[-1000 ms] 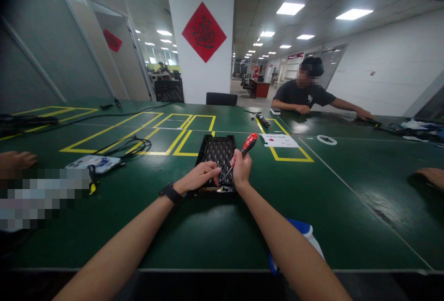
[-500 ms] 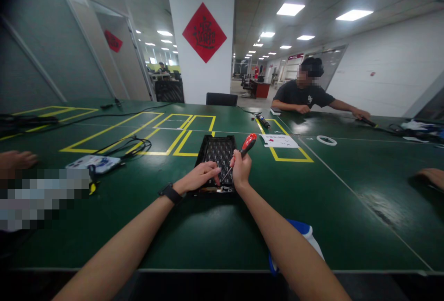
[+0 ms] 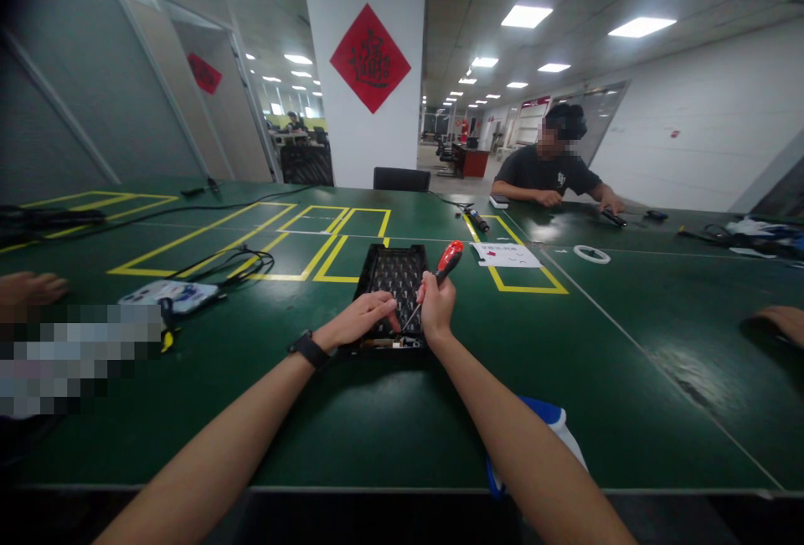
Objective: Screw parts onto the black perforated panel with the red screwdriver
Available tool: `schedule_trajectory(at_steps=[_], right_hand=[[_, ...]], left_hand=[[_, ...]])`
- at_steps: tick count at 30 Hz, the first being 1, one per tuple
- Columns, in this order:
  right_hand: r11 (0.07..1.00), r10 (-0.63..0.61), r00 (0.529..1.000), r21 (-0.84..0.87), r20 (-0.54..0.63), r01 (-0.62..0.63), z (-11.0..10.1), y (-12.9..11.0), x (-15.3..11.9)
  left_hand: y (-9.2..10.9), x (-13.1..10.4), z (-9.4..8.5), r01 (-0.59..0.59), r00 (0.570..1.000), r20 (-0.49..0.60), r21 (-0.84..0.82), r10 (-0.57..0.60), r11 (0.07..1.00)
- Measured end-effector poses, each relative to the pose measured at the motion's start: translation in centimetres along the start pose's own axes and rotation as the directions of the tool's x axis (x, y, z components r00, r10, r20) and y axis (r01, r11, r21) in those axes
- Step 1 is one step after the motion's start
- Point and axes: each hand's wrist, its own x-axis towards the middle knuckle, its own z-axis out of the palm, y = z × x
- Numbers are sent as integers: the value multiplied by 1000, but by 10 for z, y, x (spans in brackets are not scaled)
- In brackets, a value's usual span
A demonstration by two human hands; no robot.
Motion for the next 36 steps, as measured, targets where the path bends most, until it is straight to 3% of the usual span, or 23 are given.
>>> schedule_trajectory(at_steps=[16, 26, 32, 36], right_hand=[[1000, -6, 1000, 10, -5, 6, -1, 0, 0], [998, -54, 998, 20, -17, 54, -1, -7, -2], [996, -89, 995, 1, 33, 89, 3, -14, -5], [997, -78, 989, -5, 129, 79, 5, -21, -11]], left_hand=[[-1, 1, 3, -37, 998, 58, 80, 32, 996], [4, 3, 9, -48, 993, -87, 277, 75, 960], [4, 2, 22, 62, 990, -140, 262, -25, 963], [1, 4, 23, 5, 993, -113, 203, 19, 979]])
